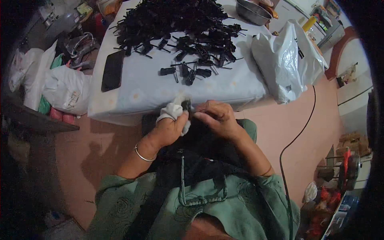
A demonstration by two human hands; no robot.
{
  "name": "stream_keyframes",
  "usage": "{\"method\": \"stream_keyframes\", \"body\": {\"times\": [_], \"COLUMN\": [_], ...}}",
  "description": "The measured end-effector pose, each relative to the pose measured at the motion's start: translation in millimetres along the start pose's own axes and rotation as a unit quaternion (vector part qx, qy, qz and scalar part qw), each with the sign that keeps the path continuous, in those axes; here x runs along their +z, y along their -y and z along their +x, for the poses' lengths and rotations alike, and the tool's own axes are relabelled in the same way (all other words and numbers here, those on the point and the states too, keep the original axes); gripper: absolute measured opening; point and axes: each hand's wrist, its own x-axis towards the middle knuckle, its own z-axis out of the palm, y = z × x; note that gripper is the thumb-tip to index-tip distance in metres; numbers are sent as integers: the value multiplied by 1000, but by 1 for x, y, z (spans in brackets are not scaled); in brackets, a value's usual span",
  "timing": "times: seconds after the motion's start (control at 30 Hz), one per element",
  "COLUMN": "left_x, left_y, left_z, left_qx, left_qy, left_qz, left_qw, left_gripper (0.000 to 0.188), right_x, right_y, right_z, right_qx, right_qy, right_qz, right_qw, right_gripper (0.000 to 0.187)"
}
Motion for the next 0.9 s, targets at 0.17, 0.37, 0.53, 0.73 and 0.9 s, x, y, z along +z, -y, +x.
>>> {"method": "stream_keyframes", "body": {"times": [0.17,0.37,0.53,0.73,0.9], "left_x": [2,3,14,11,12], "left_y": [-5,-4,-4,-7,-1], "left_z": [-5,-2,-2,-1,-3], "left_qx": [-29,-13,131,168,145], "left_qy": [42,1,-66,-87,-100], "left_qz": [-211,-60,186,186,220], "left_qw": [976,998,972,964,960], "left_gripper": [20,20,21,20,20], "right_x": [16,13,27,40,33], "right_y": [12,20,12,10,2], "right_z": [0,1,-3,3,6], "right_qx": [158,110,104,123,176], "right_qy": [-53,42,8,-18,36], "right_qz": [134,-38,28,48,106], "right_qw": [977,992,994,991,978], "right_gripper": [10,13,18,21,22]}}
